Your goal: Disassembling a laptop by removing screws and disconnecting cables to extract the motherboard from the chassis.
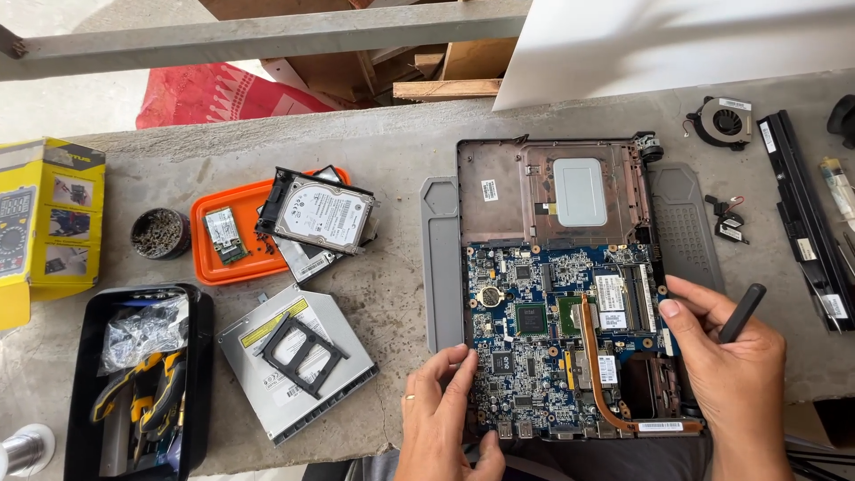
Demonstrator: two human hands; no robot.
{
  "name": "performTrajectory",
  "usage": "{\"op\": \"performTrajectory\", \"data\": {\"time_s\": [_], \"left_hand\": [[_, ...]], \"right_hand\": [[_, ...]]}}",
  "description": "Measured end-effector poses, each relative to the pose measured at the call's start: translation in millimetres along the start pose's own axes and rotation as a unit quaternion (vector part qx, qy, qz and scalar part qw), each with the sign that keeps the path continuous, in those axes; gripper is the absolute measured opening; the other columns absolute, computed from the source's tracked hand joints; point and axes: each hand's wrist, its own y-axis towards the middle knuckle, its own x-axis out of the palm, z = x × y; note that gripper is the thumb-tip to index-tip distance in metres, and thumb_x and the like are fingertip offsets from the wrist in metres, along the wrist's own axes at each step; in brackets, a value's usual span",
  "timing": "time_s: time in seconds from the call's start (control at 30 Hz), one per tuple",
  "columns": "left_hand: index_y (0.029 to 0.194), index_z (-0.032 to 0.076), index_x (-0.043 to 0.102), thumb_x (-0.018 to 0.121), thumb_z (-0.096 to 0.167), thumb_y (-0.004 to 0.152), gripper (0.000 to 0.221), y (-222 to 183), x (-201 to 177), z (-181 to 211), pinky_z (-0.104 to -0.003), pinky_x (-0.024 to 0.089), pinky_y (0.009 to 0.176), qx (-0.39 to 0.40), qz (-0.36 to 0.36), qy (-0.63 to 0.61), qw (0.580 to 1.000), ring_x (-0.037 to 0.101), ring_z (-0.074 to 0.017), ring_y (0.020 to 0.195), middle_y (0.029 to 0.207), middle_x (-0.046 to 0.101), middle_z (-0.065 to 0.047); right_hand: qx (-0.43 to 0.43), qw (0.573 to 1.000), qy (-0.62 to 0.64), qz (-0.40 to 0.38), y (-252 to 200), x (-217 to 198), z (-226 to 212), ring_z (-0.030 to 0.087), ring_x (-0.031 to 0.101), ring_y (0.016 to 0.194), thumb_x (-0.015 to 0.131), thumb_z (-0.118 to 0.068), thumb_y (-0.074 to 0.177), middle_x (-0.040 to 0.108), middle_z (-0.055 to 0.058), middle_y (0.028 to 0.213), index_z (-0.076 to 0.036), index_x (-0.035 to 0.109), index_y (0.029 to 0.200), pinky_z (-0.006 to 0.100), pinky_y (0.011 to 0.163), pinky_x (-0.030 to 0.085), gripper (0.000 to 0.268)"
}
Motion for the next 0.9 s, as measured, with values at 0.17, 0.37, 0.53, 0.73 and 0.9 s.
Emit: {"op": "performTrajectory", "data": {"time_s": [0.17, 0.37, 0.53, 0.73, 0.9], "left_hand": [[0.172, 0.017, 0.054, 0.078, 0.019, 0.076, 0.098, -1.3, -0.6, 6.8, -0.058, 0.045, 0.117, -0.026, 0.006, -0.004, 1.000, 0.055, -0.0348, 0.151, 0.172, 0.051, -0.011], [0.173, 0.024, 0.054, 0.080, 0.020, 0.074, 0.102, -2.3, 0.2, 12.4, -0.053, 0.047, 0.110, -0.057, 0.011, 0.011, 0.998, 0.059, -0.0314, 0.149, 0.172, 0.053, -0.005], [0.174, 0.024, 0.052, 0.081, 0.022, 0.075, 0.104, -2.8, 3.5, 6.5, -0.056, 0.045, 0.107, -0.050, 0.011, 0.012, 0.999, 0.060, -0.0325, 0.149, 0.173, 0.052, -0.006], [0.176, 0.021, 0.048, 0.078, 0.022, 0.077, 0.103, -1.9, 3.1, 2.6, -0.055, 0.045, 0.102, -0.028, 0.012, 0.010, 0.999, 0.059, -0.0360, 0.146, 0.171, 0.052, -0.009], [0.174, 0.014, 0.050, 0.076, 0.020, 0.079, 0.099, -0.5, -1.5, 7.4, -0.060, 0.043, 0.110, -0.029, -0.004, -0.003, 1.000, 0.053, -0.0403, 0.151, 0.170, 0.050, -0.012]], "right_hand": [[0.016, 1.000, -0.006, 0.004, 0.7, 1.8, -4.3, 0.010, 0.065, 0.100, 0.081, -0.013, 0.115, 0.080, 0.005, 0.110, -0.005, 0.083, 0.149, 0.023, 0.091, 0.052, 0.035], [0.005, 0.998, -0.056, 0.007, -2.7, 0.5, -1.1, 0.010, 0.061, 0.096, 0.081, -0.015, 0.117, 0.080, 0.004, 0.108, -0.007, 0.084, 0.152, 0.028, 0.085, 0.051, 0.036], [-0.023, 0.998, -0.055, -0.002, -2.8, 2.6, -12.2, 0.017, 0.064, 0.104, 0.080, -0.009, 0.116, 0.082, 0.011, 0.125, 0.001, 0.082, 0.151, 0.034, 0.085, 0.051, 0.036], [-0.035, 0.996, -0.083, 0.001, -4.4, 5.7, -2.7, 0.025, 0.073, 0.121, 0.079, -0.007, 0.117, 0.081, 0.017, 0.135, 0.003, 0.081, 0.150, 0.039, 0.099, 0.059, 0.035], [-0.040, 0.990, -0.136, 0.000, -4.2, 5.7, 6.4, 0.028, 0.056, 0.101, 0.082, -0.008, 0.116, 0.057, 0.013, 0.140, -0.003, 0.083, 0.149, 0.053, 0.088, 0.054, 0.033]]}}
